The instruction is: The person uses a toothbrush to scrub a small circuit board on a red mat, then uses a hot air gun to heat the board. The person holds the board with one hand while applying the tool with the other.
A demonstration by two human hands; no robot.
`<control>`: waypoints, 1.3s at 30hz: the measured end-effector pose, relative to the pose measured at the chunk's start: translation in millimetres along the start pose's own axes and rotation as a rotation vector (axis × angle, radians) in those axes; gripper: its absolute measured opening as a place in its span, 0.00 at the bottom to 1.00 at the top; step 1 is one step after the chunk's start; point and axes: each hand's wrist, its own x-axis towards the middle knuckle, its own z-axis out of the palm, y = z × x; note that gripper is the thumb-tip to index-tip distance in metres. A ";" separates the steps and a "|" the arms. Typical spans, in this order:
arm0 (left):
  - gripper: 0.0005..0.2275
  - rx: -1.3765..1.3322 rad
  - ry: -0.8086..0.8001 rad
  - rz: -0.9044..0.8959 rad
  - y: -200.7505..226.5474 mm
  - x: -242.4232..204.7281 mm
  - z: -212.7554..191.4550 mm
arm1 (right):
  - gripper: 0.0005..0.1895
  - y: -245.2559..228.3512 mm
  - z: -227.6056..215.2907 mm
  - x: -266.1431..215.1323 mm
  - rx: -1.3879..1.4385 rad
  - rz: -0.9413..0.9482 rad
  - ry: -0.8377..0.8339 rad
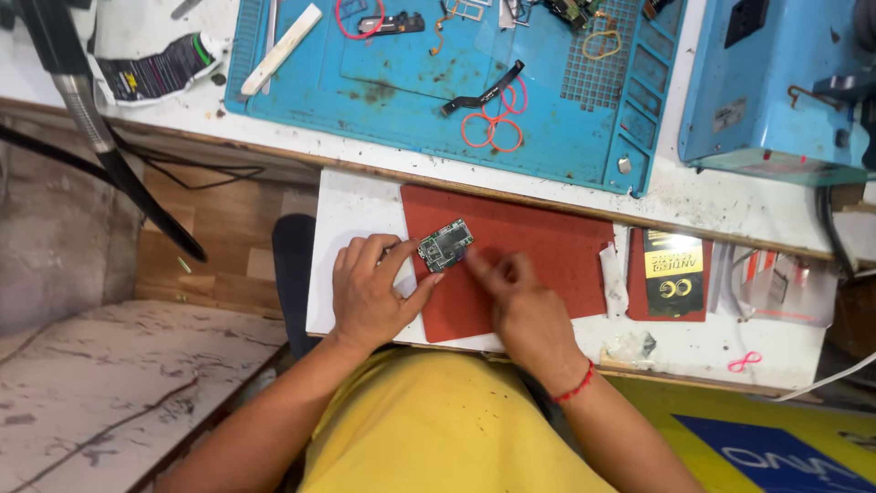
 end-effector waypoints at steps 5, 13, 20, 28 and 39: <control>0.19 0.021 0.005 -0.003 3.4 -0.9 -4.5 | 0.37 -7.8 3.2 -15.2 0.018 0.076 -0.139; 0.21 -0.002 0.042 0.031 -5.6 -7.5 5.6 | 0.35 -14.8 18.8 -8.5 0.011 -0.011 -0.063; 0.22 -0.003 0.015 0.021 -0.7 -0.5 1.0 | 0.34 -22.9 8.8 -9.7 -0.106 -0.041 0.057; 0.20 -0.053 0.021 0.028 -4.8 5.3 -3.0 | 0.35 -26.4 6.1 -0.1 -0.132 0.065 -0.036; 0.18 -0.132 -0.090 0.119 -24.4 25.8 -1.0 | 0.34 -18.0 14.4 -11.2 -0.142 0.200 0.117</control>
